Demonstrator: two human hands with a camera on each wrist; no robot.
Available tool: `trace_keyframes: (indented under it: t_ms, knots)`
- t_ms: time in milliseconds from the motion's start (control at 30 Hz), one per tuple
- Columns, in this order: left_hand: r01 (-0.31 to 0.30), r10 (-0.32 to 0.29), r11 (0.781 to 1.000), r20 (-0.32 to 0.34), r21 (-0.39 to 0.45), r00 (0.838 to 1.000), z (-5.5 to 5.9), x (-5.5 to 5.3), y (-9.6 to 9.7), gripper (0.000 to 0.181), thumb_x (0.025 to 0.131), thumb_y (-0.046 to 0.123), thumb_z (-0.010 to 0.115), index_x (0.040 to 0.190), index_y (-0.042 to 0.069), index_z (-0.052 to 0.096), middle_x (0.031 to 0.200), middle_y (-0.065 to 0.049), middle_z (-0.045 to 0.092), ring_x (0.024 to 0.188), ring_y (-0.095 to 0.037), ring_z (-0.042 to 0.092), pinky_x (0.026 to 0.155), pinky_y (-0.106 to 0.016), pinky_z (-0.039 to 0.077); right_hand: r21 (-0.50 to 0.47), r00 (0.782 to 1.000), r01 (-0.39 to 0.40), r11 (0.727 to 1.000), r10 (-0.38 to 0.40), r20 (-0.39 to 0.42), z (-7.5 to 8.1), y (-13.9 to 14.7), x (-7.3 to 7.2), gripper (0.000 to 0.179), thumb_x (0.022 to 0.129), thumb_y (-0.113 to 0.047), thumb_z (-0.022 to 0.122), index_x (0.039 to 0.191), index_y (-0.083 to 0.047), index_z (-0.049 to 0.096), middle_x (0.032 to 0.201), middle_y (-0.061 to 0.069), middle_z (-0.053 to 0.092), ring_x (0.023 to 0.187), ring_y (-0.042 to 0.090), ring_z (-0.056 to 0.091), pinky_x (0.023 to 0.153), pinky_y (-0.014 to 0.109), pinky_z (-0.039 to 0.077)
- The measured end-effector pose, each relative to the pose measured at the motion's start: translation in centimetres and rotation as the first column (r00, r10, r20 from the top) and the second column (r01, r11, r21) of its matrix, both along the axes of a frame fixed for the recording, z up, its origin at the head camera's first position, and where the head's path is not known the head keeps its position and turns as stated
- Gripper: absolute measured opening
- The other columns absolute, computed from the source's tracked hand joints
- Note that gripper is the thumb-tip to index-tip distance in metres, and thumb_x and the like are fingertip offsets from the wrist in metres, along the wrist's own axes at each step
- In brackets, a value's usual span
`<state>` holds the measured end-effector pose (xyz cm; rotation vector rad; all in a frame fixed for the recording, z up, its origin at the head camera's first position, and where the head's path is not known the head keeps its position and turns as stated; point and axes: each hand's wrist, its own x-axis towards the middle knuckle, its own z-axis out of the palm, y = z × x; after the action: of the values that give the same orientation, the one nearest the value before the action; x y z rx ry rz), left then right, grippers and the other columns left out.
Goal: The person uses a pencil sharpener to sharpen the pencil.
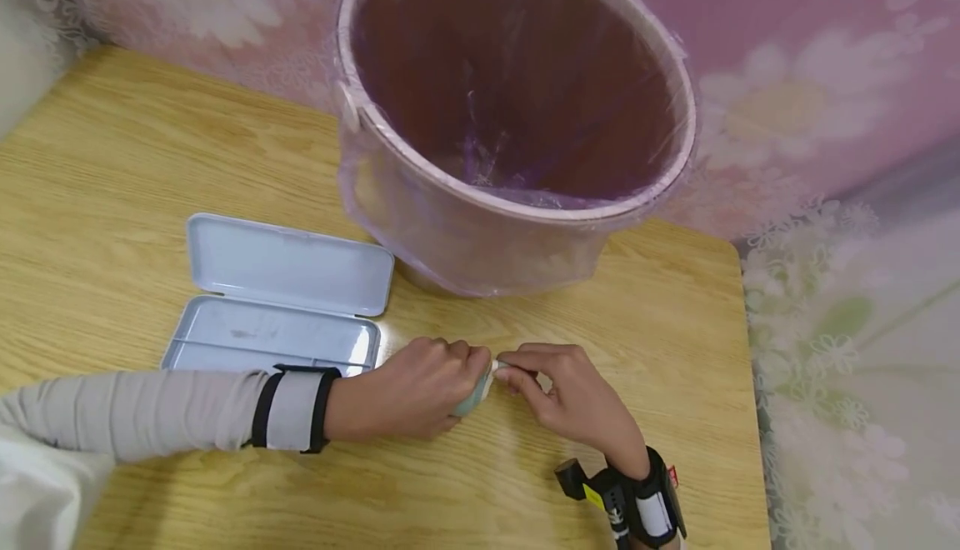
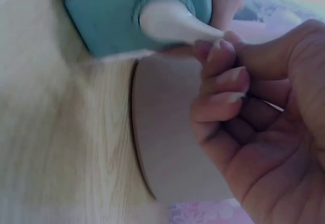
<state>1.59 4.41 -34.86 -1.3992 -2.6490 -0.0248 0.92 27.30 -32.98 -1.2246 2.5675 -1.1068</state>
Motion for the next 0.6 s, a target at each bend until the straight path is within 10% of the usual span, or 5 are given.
trace_keyframes:
  t_ms: [367,600]
  knots:
    - [0.008,-0.008,1.0,-0.016,-0.013,1.0,-0.2,-0.1,-0.2,0.037,0.08,0.038,0.076,0.102,0.014,0.059,0.069,0.008,0.054,0.054,-0.003,0.052,0.045,-0.018,0.043,0.112,0.939,-0.141,0.984,0.097,0.33,-2.0,0.7,-4.6,0.024,0.099,-0.005,0.062,0.117,-0.011,0.077,0.106,0.001,0.078,0.072,0.006,0.065,0.068,0.023,0.055]
    - [-0.012,0.013,1.0,-0.061,0.012,0.998,-0.3,-0.1,0.2,0.022,0.08,0.032,0.071,0.091,0.018,0.059,0.066,0.008,0.054,0.052,-0.004,0.052,0.044,-0.018,0.042,0.142,0.933,-0.126,0.982,0.068,0.353,-4.2,0.6,-3.2,0.021,0.099,-0.002,0.06,0.107,-0.011,0.078,0.101,0.003,0.076,0.075,-0.002,0.056,0.067,0.021,0.051]
